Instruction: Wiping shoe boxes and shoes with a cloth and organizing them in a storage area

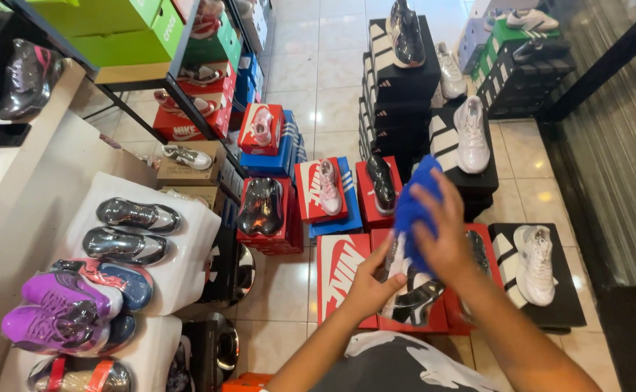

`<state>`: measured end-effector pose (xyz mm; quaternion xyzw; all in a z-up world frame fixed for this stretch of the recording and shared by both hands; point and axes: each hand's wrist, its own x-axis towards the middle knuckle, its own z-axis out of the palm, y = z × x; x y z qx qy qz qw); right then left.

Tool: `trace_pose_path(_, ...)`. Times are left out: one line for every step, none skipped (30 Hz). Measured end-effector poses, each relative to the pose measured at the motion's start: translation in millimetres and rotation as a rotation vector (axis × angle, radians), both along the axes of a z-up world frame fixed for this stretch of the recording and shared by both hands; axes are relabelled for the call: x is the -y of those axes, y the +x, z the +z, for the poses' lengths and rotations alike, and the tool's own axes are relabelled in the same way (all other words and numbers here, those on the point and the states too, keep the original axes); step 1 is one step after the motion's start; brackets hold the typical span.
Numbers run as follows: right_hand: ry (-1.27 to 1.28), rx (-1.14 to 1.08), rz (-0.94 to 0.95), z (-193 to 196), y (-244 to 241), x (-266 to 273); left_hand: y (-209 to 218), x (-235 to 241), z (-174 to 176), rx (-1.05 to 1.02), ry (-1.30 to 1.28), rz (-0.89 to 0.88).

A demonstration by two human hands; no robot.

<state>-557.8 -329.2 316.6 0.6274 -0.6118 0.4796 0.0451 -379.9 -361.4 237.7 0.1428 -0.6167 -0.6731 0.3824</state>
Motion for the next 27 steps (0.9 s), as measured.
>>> trace_pose_path(-0.006,-0.003,0.004,-3,17,-6,0,4,0,-0.003,-0.006,0.004)
trace_pose_path(0.015,-0.177,0.016,-7,35,-14,2,6,0,-0.018,0.011,-0.014)
trace_pose_path(0.036,-0.352,0.029,-11,53,-23,4,7,0,-0.034,0.028,-0.033)
trace_pose_path(0.035,-0.353,0.028,-15,45,-19,6,10,-1,-0.035,0.027,-0.033)
trace_pose_path(0.013,-0.342,0.047,-18,37,-15,8,12,-1,-0.062,0.055,-0.059)
trace_pose_path(-0.01,-0.332,0.07,-20,29,-11,10,13,-1,-0.09,0.083,-0.082)
trace_pose_path(-0.011,-0.334,0.073,-11,13,0,12,15,-1,-0.093,0.083,-0.079)
trace_pose_path(0.06,0.032,0.167,-2,-1,10,15,16,-2,-0.118,0.114,-0.1)
trace_pose_path(0.131,0.4,0.256,7,-16,20,19,16,-2,-0.142,0.145,-0.122)
trace_pose_path(0.13,0.401,0.256,-8,-17,20,19,20,-5,-0.142,0.145,-0.122)
trace_pose_path(0.11,0.509,0.239,-22,-17,20,19,24,-8,-0.118,0.197,-0.107)
trace_pose_path(0.088,0.617,0.217,-36,-19,20,18,29,-11,-0.094,0.248,-0.097)
trace_pose_path(0.085,0.618,0.212,-54,-15,15,15,27,-14,-0.093,0.248,-0.103)
trace_pose_path(0.055,0.777,0.185,-71,-13,8,12,23,-18,-0.122,0.312,-0.053)
trace_pose_path(0.024,0.936,0.157,-89,-10,2,9,19,-22,-0.151,0.377,-0.003)
trace_pose_path(0.036,0.941,0.156,-108,-9,-10,5,18,-17,-0.147,0.387,0.004)
trace_pose_path(0.015,1.107,0.125,-126,-8,-21,2,16,-12,-0.134,0.34,0.077)
trace_pose_path(-0.007,1.273,0.091,-145,-7,-31,-2,17,-7,-0.12,0.291,0.15)
trace_pose_path(0.004,1.279,0.09,-95,3,-25,-1,20,-2,-0.114,0.3,0.156)
trace_pose_path(0.013,0.871,0.195,-46,14,-24,-4,26,5,-0.119,0.244,0.202)
trace_pose_path(0.022,0.461,0.291,3,29,-30,-7,31,11,-0.125,0.188,0.247)
trace_pose_path(0.026,0.463,0.288,-5,31,-34,-9,31,25,-0.122,0.193,0.246)
trace_pose_path(-0.022,0.191,0.177,-12,33,-37,-11,30,38,-0.138,0.147,0.29)
trace_pose_path(-0.074,-0.085,0.063,-19,33,-39,-14,31,52,-0.159,0.098,0.331)
trace_pose_path(-0.073,-0.087,0.059,-38,41,-45,-13,32,60,-0.161,0.099,0.327)
trace_pose_path(-0.117,-0.112,-0.013,-57,50,-50,-10,34,68,-0.171,0.133,0.315)
trace_pose_path(-0.16,-0.138,-0.085,-76,60,-55,-8,36,75,-0.181,0.166,0.303)
